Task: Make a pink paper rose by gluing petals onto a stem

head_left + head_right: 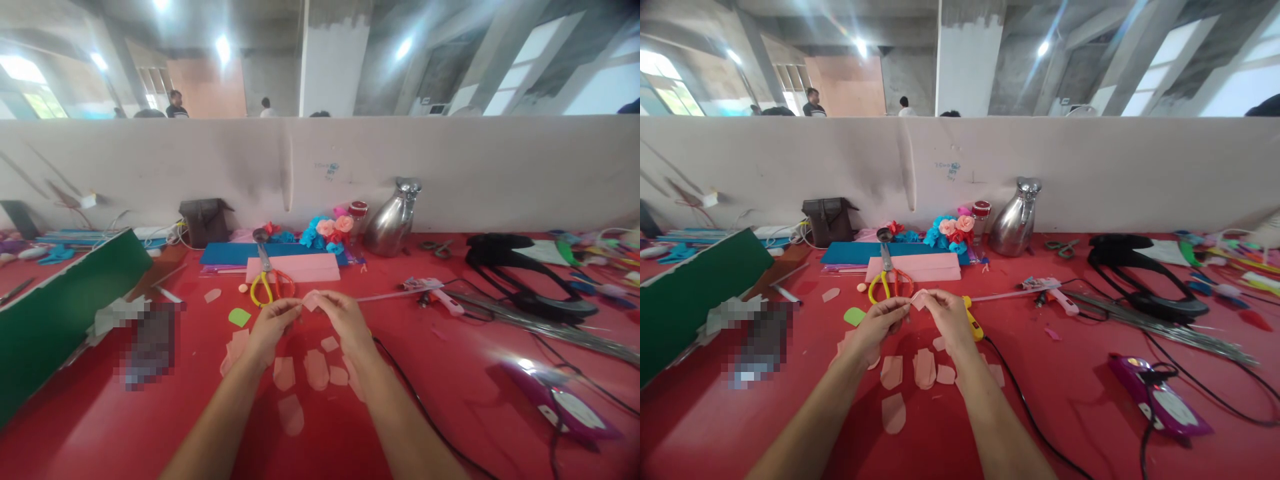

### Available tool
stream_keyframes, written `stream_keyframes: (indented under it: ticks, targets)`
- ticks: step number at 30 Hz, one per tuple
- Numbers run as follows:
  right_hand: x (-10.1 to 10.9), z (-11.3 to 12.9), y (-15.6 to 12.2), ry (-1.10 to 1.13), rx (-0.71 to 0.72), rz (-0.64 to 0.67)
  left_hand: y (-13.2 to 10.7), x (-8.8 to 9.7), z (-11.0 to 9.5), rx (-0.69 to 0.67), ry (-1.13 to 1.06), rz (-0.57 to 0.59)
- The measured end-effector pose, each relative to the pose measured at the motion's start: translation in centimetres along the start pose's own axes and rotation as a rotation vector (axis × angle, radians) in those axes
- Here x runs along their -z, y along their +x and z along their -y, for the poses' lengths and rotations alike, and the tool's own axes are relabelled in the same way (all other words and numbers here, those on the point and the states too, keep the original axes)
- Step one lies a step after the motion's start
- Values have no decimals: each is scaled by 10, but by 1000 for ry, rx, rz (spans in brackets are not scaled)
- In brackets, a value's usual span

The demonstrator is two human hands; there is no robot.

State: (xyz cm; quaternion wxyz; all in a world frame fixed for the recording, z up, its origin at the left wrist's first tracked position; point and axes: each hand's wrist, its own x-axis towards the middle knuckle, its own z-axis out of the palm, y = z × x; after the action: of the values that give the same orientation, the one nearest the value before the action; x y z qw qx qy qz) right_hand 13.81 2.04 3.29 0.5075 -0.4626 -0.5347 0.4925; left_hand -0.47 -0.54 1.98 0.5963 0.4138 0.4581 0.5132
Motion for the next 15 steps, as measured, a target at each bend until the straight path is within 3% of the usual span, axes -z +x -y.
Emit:
stream_keyframes:
  ticks: [15]
  targets:
    - [2, 0, -2, -34, 79, 51, -2, 0, 0, 3, 4, 38]
